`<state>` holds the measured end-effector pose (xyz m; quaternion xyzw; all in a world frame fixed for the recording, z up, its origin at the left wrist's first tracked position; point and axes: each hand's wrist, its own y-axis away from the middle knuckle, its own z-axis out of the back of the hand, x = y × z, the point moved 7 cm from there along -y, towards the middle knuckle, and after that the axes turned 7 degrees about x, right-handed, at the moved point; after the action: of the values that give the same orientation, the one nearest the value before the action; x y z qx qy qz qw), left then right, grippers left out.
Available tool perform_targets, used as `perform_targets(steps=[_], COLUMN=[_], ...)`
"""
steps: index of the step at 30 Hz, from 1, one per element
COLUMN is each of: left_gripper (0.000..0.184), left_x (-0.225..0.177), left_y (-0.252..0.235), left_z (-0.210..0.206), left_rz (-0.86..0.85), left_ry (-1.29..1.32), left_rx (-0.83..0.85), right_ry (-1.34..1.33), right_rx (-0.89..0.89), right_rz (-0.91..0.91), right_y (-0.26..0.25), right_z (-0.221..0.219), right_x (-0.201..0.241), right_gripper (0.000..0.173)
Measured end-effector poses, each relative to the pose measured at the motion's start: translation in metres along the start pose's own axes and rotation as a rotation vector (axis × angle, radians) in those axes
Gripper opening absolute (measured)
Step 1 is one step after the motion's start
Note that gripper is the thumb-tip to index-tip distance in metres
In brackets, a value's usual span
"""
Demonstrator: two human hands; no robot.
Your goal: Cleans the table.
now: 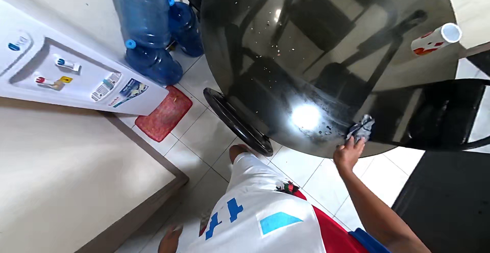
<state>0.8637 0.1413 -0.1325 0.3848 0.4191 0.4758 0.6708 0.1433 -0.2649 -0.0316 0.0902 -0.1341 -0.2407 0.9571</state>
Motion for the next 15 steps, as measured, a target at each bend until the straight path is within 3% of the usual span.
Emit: perform_targets(steps=[4, 8, 12, 15], left_gripper=[0.051, 0.048, 0.044, 0.047], left_x=[-0.007, -0.08, -0.149, -0.183], left_y=[-0.031, -0.046, -0.05, -0.065], left_z=[0.007, 0.048, 0.111, 0.158], left_rz=[-0.067, -0.168, -0.232, -0.185], left_ry=[0.042, -0.067, -0.05, -0.074], left_rx=[0.031, 0.022, -0.004, -0.006], right_ry=[-0.073, -0.072, -0.111, -0.135], right_rx=[0.121, 0.192, 0.41, 0.424], right_rz=[0.136, 0.283, 0.133, 0.006], right_y=[0.074, 0.079, 0.054, 0.032], right_z=[-0.044, -0.074, -0.083, -0.09], right_x=[0.122, 0.257, 0.362, 0.433], right_gripper=[0.065, 0.064, 0.073, 0.075])
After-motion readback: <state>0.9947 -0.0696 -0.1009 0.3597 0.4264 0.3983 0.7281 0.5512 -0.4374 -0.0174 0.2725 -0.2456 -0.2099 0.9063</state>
